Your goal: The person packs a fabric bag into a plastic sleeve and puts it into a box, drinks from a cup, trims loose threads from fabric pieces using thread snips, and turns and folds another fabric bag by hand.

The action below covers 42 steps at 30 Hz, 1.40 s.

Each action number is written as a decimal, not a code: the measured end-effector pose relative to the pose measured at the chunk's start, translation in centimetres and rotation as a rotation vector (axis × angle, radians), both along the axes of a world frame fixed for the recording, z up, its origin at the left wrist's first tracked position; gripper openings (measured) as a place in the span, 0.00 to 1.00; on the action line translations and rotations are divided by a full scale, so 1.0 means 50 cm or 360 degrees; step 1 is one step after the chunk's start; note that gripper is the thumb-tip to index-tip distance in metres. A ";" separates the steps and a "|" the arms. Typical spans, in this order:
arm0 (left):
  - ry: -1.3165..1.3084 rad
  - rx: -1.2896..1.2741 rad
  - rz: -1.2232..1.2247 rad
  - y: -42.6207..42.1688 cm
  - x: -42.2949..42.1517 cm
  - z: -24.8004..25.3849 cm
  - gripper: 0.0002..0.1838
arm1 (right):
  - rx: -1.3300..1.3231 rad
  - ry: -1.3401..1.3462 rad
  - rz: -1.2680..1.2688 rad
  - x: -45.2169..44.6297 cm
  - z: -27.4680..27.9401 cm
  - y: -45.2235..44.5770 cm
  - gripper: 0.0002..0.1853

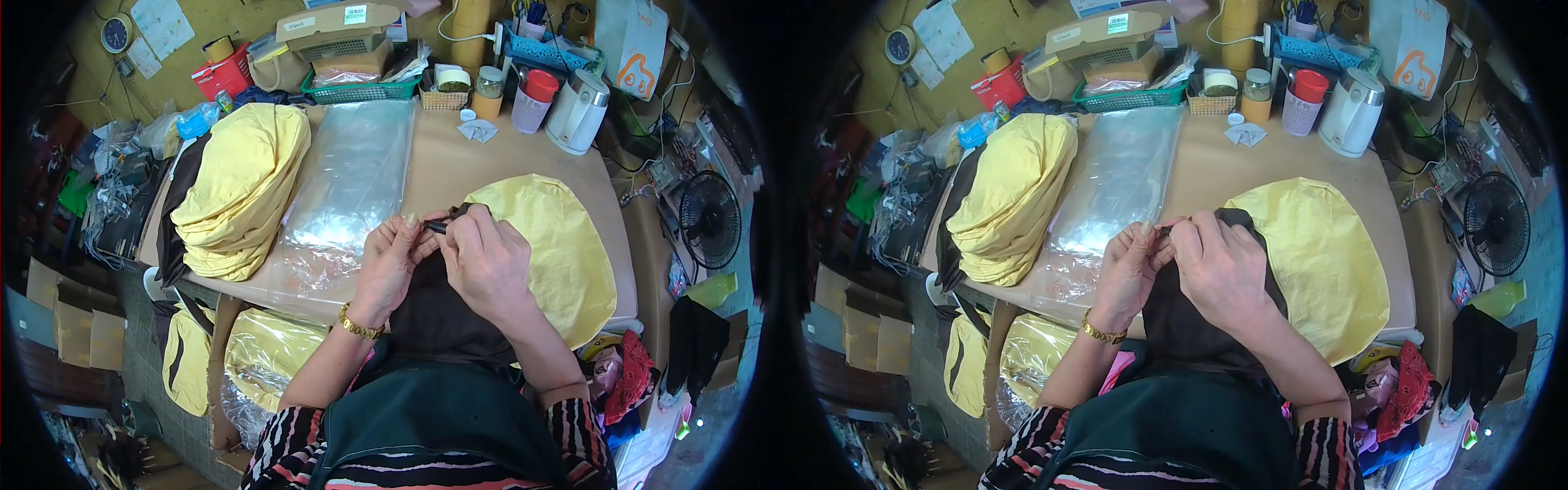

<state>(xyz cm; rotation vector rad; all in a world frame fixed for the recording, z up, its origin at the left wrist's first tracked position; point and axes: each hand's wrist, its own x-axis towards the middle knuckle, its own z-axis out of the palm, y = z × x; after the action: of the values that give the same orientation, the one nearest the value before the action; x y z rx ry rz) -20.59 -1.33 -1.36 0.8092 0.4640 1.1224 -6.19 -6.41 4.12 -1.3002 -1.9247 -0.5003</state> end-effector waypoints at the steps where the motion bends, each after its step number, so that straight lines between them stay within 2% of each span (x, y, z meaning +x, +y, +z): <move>1: 0.0000 -0.0005 -0.0003 0.001 -0.001 -0.003 0.13 | -0.0005 0.0000 -0.0003 -0.001 -0.001 0.001 0.10; 3: -0.0076 0.0090 -0.0062 0.007 -0.003 -0.006 0.13 | 0.0031 0.0168 0.0054 -0.004 -0.004 0.004 0.17; 4: -0.0075 0.0087 -0.0065 0.006 -0.003 -0.002 0.13 | 0.0029 0.0169 0.0051 -0.005 -0.005 0.003 0.17; 6: -0.0073 0.0059 -0.0012 0.004 0.000 0.011 0.13 | 0.0043 0.0053 -0.0023 -0.005 -0.006 0.002 0.11; 10: -0.0083 0.0105 -0.0051 0.003 -0.001 -0.001 0.13 | 0.0118 -0.0013 -0.0016 -0.003 -0.015 0.003 0.11; 13: 0.0051 -0.0006 -0.0032 -0.009 0.001 0.004 0.13 | 0.0017 0.0056 -0.0030 0.010 -0.020 0.010 0.11; 15: -0.0019 0.0037 -0.0023 -0.010 0.001 0.005 0.15 | -0.0170 0.0769 0.0024 0.018 -0.025 0.015 0.11; 16: -0.0018 0.0035 -0.0019 -0.003 -0.007 0.010 0.15 | -0.0173 0.0770 0.0028 0.026 -0.034 0.019 0.11; 18: 0.0326 0.0172 0.0299 0.036 -0.048 0.030 0.19 | -0.0442 0.0867 0.0004 0.065 -0.072 0.027 0.16; 19: 0.0204 0.0186 0.0537 0.080 -0.090 0.010 0.19 | -0.0721 0.0668 -0.0039 0.101 -0.120 0.033 0.18; 20: 0.0082 0.0198 0.0776 0.117 -0.135 -0.012 0.20 | -0.0754 0.0506 -0.0138 0.134 -0.183 0.042 0.16; 22: 0.0256 0.0048 0.1178 0.132 -0.179 -0.002 0.17 | -0.0810 0.0325 -0.0277 0.191 -0.277 0.049 0.14; 23: 0.0258 0.0056 0.1175 0.130 -0.180 -0.001 0.17 | -0.0834 0.0302 -0.0320 0.218 -0.303 0.049 0.13; 24: 0.0430 0.0009 0.1134 0.120 -0.182 -0.004 0.16 | -0.0832 0.0305 -0.0319 0.244 -0.316 0.058 0.13; 26: 0.0605 -0.0049 0.1088 0.092 -0.180 -0.028 0.17 | -0.0692 0.0339 -0.0528 0.298 -0.328 0.092 0.14; 28: 0.0596 0.0085 0.0671 0.067 -0.153 -0.088 0.19 | -0.0881 0.0395 -0.0487 0.368 -0.319 0.137 0.15; 29: 0.0553 -0.0009 0.0504 0.055 -0.142 -0.111 0.21 | -0.0983 0.0379 -0.0438 0.402 -0.315 0.160 0.15; 32: 0.0519 -0.0197 0.0176 0.020 -0.103 -0.153 0.26 | -0.0965 0.0278 -0.0516 0.331 -0.188 0.137 0.14; 33: 0.0593 -0.0150 0.0120 0.012 -0.088 -0.170 0.29 | -0.0913 0.0395 -0.0446 0.302 -0.180 0.127 0.14; 35: 0.0659 -0.0110 0.0078 0.000 -0.050 -0.164 0.31 | -0.0894 0.0327 -0.0397 0.221 -0.173 0.093 0.15; 36: 0.0734 -0.0071 0.0030 -0.007 -0.032 -0.164 0.32 | -0.1027 0.0369 -0.0347 0.189 -0.187 0.082 0.16; 37: 0.0895 0.0128 0.0088 -0.007 -0.015 -0.177 0.37 | -0.1166 0.0189 -0.0466 0.155 -0.209 0.073 0.19; 38: 0.0897 0.0126 0.0082 -0.001 -0.002 -0.185 0.37 | -0.1257 0.0117 -0.0609 0.120 -0.221 0.063 0.21; 41: 0.1779 0.0879 0.0389 0.011 0.023 -0.174 0.47 | -0.1091 0.0011 -0.0696 0.105 -0.301 0.065 0.21; 42: 0.1784 0.0868 0.0379 0.003 0.020 -0.160 0.47 | -0.0995 0.0010 -0.0694 0.114 -0.310 0.073 0.21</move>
<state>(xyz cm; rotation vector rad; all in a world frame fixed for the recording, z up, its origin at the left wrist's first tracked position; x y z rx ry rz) -19.57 -1.20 -9.35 1.9082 1.2285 0.9280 -0.50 -2.77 -11.40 -2.1388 -1.8593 -0.0861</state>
